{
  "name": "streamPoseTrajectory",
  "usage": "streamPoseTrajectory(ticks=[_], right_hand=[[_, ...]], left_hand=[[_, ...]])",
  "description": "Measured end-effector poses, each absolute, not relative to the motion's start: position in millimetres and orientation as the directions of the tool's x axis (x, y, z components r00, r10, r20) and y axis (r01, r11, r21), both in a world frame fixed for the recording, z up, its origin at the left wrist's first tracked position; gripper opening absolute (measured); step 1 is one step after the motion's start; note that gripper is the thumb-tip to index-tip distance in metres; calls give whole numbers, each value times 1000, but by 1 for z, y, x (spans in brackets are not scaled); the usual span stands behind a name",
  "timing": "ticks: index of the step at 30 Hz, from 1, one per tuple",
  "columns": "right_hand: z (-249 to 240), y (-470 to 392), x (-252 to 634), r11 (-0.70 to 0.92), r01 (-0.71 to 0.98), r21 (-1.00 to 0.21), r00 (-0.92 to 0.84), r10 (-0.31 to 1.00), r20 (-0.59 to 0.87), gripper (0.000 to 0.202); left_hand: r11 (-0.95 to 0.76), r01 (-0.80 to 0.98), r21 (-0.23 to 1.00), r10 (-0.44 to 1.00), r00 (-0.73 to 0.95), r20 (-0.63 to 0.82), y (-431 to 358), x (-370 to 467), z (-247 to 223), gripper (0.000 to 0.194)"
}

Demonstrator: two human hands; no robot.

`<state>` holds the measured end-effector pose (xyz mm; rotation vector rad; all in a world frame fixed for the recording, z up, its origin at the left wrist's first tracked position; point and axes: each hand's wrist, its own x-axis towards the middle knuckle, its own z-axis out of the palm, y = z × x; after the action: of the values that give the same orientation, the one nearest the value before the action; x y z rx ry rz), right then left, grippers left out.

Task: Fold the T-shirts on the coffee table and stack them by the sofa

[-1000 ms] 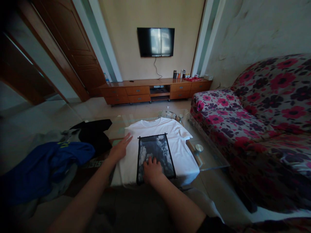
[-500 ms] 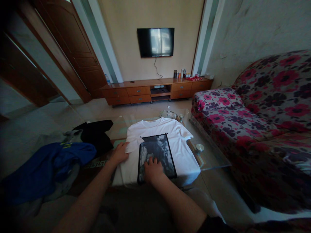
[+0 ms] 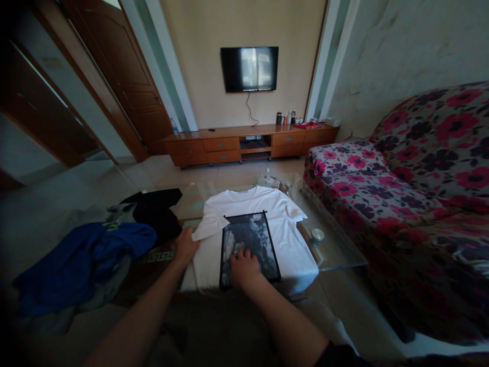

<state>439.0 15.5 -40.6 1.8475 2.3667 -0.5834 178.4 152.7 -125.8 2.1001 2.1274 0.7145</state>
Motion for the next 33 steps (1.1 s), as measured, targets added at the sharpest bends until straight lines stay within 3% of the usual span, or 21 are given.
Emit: streamPoseTrajectory(ticks=[6,9,12,19,25,29,33], right_hand=[[-41,18,439,191,949,-251,-266,912,-312,72],[-39,19,440,196,948,-250,-273,905,-328,73],[-39,19,441,212,946,-246,-284,907,-312,72],[-35,52,436,235,956,-177,-274,929,-250,42],[-37,143,407,222,942,-250,-257,960,-115,36],[-52,215,370,243,919,-310,-287,952,-103,43],[-67,277,332,256,900,-353,-307,947,-94,54]], left_hand=[[-7,916,402,954,-113,276,142,174,-122,34],[-100,949,298,953,5,304,136,176,-118,36],[-52,975,215,963,-8,268,132,180,-114,42],[-69,992,109,990,54,130,132,177,-103,37],[-67,977,202,992,43,120,131,163,-104,27],[-30,962,273,994,1,108,133,159,-104,21],[12,969,245,997,-31,70,139,155,-102,17]])
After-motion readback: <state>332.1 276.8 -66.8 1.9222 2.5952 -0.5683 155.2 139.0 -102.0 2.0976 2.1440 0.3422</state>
